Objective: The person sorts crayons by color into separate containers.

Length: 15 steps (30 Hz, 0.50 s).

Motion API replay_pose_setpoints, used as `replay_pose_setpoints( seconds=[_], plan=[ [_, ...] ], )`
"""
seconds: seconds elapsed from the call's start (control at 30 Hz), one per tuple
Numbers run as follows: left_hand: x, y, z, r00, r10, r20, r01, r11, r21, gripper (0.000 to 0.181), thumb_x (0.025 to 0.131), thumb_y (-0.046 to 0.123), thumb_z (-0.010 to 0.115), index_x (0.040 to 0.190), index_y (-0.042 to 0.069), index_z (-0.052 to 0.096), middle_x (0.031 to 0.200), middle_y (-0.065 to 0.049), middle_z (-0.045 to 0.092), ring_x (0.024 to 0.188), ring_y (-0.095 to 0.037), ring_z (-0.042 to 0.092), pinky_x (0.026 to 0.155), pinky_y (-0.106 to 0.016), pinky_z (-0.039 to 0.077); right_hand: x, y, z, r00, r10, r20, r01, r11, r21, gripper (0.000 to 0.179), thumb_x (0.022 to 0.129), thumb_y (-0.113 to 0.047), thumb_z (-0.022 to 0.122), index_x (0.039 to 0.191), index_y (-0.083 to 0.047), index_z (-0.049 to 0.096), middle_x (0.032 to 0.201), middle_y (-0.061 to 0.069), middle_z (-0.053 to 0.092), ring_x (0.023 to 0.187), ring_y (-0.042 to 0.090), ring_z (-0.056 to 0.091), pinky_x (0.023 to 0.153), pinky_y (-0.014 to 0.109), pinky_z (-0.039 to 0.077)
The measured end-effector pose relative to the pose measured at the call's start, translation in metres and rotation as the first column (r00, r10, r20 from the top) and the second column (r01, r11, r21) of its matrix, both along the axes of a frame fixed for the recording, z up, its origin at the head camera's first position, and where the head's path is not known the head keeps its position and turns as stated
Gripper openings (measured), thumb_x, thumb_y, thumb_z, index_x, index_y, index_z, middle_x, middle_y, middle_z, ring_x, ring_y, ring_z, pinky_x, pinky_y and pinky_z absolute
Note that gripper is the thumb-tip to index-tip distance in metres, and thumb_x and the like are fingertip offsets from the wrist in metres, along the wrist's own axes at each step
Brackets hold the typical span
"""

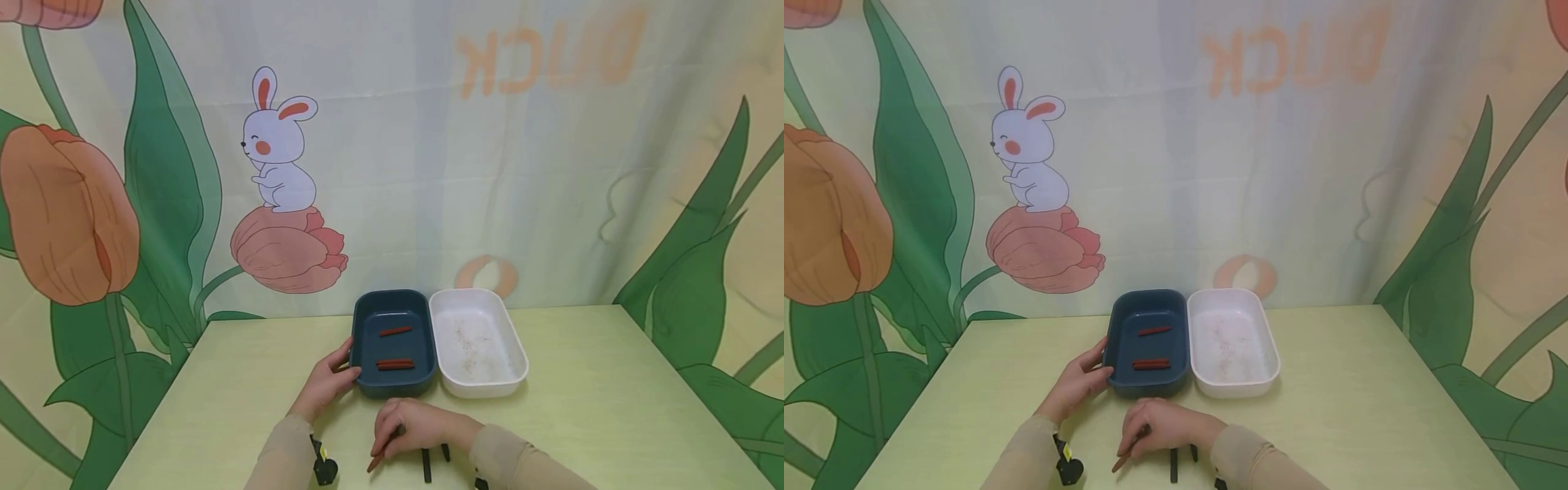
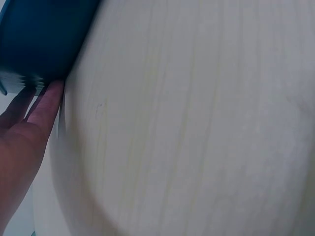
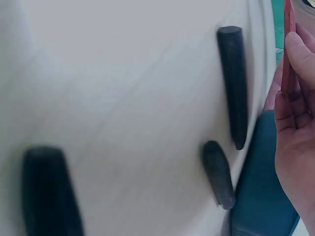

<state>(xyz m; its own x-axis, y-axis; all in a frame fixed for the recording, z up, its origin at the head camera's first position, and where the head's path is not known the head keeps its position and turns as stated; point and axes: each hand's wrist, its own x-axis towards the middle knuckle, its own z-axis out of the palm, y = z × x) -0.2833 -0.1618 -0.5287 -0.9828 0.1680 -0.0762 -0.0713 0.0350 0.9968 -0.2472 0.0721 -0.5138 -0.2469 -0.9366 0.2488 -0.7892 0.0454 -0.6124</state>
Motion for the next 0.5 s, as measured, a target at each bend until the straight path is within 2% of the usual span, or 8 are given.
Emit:
replay_pose_setpoints(
  seconds=[0.1, 0.5],
  plan=[
    [0.0, 0.0, 0.0, 1.0, 0.004, 0.004, -0.004, 1.0, -0.004, 0.07, 0.093, 0.005, 0.064, 0.155, 0.017, 0.035, 0.155, -0.02, 0.036, 0.134, -0.038, 0.044, 0.097, -0.04, 0.049, -0.001, 0.001, 0.003, 1.0, -0.008, -0.02, 0.008, 0.999, -0.033, 0.017, 0.083, -0.013, 0.079, 0.1, -0.011, 0.08, 0.097, -0.005, 0.071, 0.095, -0.003, 0.055, 0.084, 0.017, 0.046],
    [0.003, 0.0, 0.003, 1.0, -0.007, -0.029, 0.007, 1.0, -0.008, 0.068, 0.094, 0.005, 0.063, 0.155, 0.015, 0.035, 0.153, -0.023, 0.037, 0.134, -0.041, 0.043, 0.098, -0.042, 0.049, -0.005, 0.007, 0.028, 0.995, -0.097, 0.008, 0.098, 0.99, -0.1, 0.016, 0.085, -0.011, 0.077, 0.101, -0.011, 0.08, 0.097, -0.006, 0.07, 0.096, 0.001, 0.057, 0.086, 0.02, 0.047]
  ],
)
